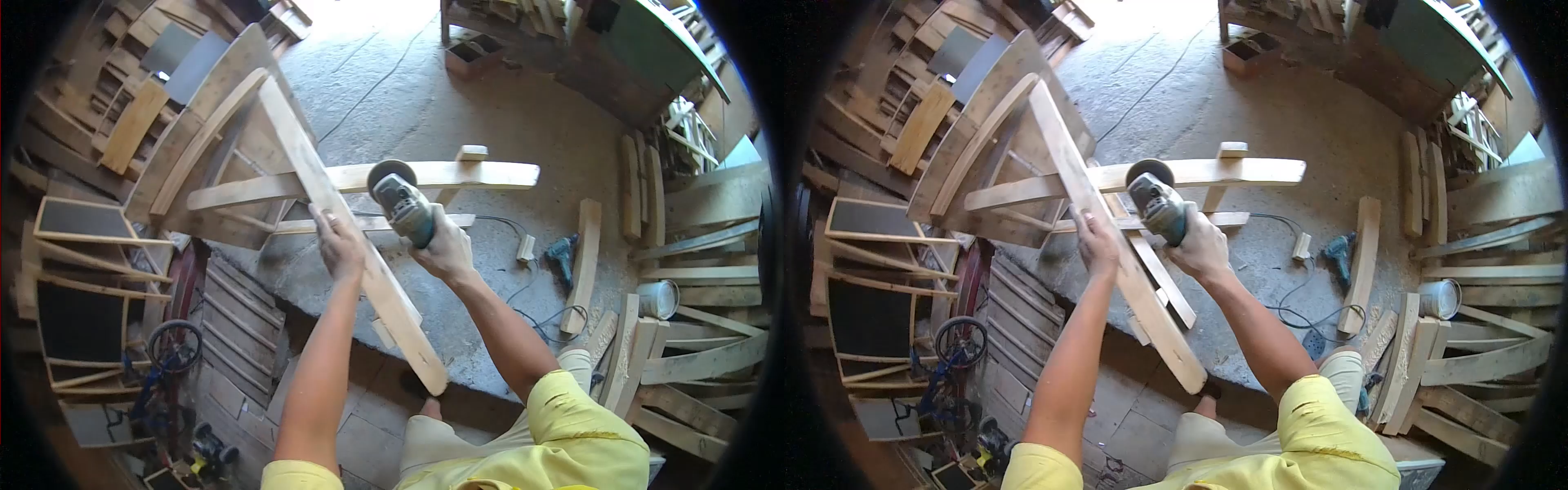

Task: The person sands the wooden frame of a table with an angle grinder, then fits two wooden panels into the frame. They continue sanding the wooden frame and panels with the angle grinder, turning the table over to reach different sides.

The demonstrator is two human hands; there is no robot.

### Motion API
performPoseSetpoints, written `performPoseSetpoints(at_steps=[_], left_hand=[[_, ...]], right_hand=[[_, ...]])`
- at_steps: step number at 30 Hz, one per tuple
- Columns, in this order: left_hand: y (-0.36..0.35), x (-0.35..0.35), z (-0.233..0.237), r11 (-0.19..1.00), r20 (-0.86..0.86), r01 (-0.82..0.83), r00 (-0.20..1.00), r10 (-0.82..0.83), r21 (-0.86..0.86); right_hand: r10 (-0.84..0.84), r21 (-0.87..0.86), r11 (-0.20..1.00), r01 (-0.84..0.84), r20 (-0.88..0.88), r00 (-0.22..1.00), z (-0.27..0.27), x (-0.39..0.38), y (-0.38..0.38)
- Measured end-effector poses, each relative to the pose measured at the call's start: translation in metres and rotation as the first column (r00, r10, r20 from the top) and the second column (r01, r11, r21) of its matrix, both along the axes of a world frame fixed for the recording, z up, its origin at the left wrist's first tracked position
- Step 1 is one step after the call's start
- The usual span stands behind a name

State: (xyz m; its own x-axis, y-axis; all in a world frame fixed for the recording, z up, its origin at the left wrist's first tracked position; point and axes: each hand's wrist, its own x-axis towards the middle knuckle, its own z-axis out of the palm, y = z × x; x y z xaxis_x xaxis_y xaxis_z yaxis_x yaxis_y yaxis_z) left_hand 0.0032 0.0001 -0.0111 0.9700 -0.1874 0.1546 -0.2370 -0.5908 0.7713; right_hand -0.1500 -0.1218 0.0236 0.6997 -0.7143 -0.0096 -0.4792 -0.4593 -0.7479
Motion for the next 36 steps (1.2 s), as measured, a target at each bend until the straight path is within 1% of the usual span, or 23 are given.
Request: performPoseSetpoints(at_steps=[5, 7, 10, 12, 13, 14, 15, 16, 17, 19, 20, 21, 22, 24, 25, 27, 28, 29, 31, 32, 33, 35, 36], left_hand=[[0.001, -0.003, 0.009, 0.998, -0.024, 0.047, 0.999, -0.048, -0.037], [0.001, 0.000, 0.004, 0.999, 0.028, 0.036, 0.999, -0.035, -0.019], [0.001, -0.003, 0.006, 0.999, 0.031, 0.029, 0.999, -0.030, 0.028], [0.004, -0.003, 0.010, 0.997, 0.006, 0.042, 0.999, -0.042, 0.070], [0.006, -0.002, 0.005, 0.996, 0.009, 0.055, 0.998, -0.056, 0.067], [0.007, 0.000, -0.001, 0.997, 0.029, 0.043, 0.999, -0.045, 0.067], [0.004, 0.002, -0.001, 0.998, 0.053, 0.029, 0.998, -0.032, 0.056], [0.002, 0.000, 0.004, 0.999, 0.002, 0.009, 1.000, -0.009, 0.054], [0.003, 0.001, -0.001, 0.999, 0.001, 0.017, 1.000, -0.018, 0.034], [0.001, 0.010, -0.017, 1.000, 0.019, -0.007, 1.000, 0.007, -0.013], [0.001, 0.007, -0.013, 1.000, 0.044, 0.014, 0.999, -0.015, 0.015], [0.002, 0.008, -0.016, 1.000, 0.042, 0.017, 0.999, -0.017, -0.007], [-0.001, 0.013, -0.024, 1.000, 0.057, 0.004, 0.998, -0.005, 0.025], [-0.003, 0.011, -0.015, 0.995, 0.002, -0.011, 1.000, 0.011, 0.096], [-0.004, 0.011, -0.013, 0.995, -0.005, -0.007, 1.000, 0.008, 0.100], [-0.007, 0.007, -0.005, 0.978, -0.141, -0.009, 0.989, 0.039, 0.207], [-0.003, 0.009, -0.010, 0.996, -0.083, 0.044, 0.996, -0.037, 0.082], [0.000, 0.011, -0.015, 0.994, -0.019, 0.107, 0.994, -0.107, -0.038], [0.015, 0.022, -0.014, 0.960, -0.076, 0.274, 0.958, -0.277, -0.047], [0.028, 0.027, -0.016, 0.916, -0.030, 0.394, 0.917, -0.397, -0.080], [0.046, 0.030, -0.024, 0.918, -0.043, 0.389, 0.919, -0.392, -0.077], [0.078, 0.040, -0.037, 0.844, 0.090, 0.529, 0.840, -0.535, 0.087], [0.107, 0.027, -0.027, 0.868, -0.042, 0.495, 0.867, -0.496, -0.034]], right_hand=[[-0.237, 0.070, 0.970, 0.233, 0.065, 0.969, -0.025, -0.095, -0.059], [-0.305, 0.036, 0.952, 0.303, 0.174, 0.936, -0.032, -0.134, -0.082], [-0.422, 0.111, 0.906, 0.408, 0.275, 0.864, -0.069, -0.185, -0.129], [-0.538, 0.179, 0.842, 0.509, 0.341, 0.771, -0.106, -0.231, -0.165], [-0.604, 0.226, 0.796, 0.561, 0.358, 0.712, -0.091, -0.239, -0.170], [-0.676, 0.504, 0.728, 0.465, 0.413, 0.610, -0.069, -0.260, -0.165], [-0.763, 0.559, 0.646, 0.520, 0.440, 0.474, -0.077, -0.282, -0.164], [-0.856, 0.740, 0.502, 0.448, 0.350, 0.380, -0.072, -0.311, -0.153], [-0.900, 0.813, 0.430, 0.392, 0.349, 0.262, -0.089, -0.344, -0.145], [-0.936, 0.885, 0.330, 0.327, 0.264, 0.232, -0.077, -0.406, -0.094], [-0.935, 0.893, 0.326, 0.310, 0.257, 0.243, -0.041, -0.414, -0.057], [-0.945, 0.911, 0.301, 0.282, 0.247, 0.212, -0.041, -0.440, -0.028], [-0.958, 0.888, 0.287, 0.359, 0.276, 0.084, -0.024, -0.447, 0.002], [-0.949, 0.870, 0.314, 0.380, 0.286, 0.131, -0.001, -0.473, 0.056], [-0.942, 0.848, 0.336, 0.410, 0.313, 0.125, 0.026, -0.472, 0.082], [-0.901, 0.807, 0.413, 0.422, 0.429, 0.062, 0.046, -0.484, 0.119], [-0.909, 0.830, 0.409, 0.379, 0.407, 0.089, 0.063, -0.493, 0.136], [-0.906, 0.809, 0.402, 0.430, 0.419, 0.059, 0.080, -0.498, 0.150], [-0.888, 0.766, 0.401, 0.503, 0.459, 0.009, 0.112, -0.515, 0.169], [-0.872, 0.731, 0.413, 0.544, 0.490, 0.003, 0.131, -0.519, 0.178], [-0.854, 0.695, 0.426, 0.579, 0.521, 0.002, 0.155, -0.518, 0.188], [-0.805, 0.688, 0.479, 0.545, 0.592, -0.040, 0.183, -0.530, 0.196], [-0.784, 0.687, 0.564, 0.458, 0.619, 0.037, 0.195, -0.545, 0.197]])
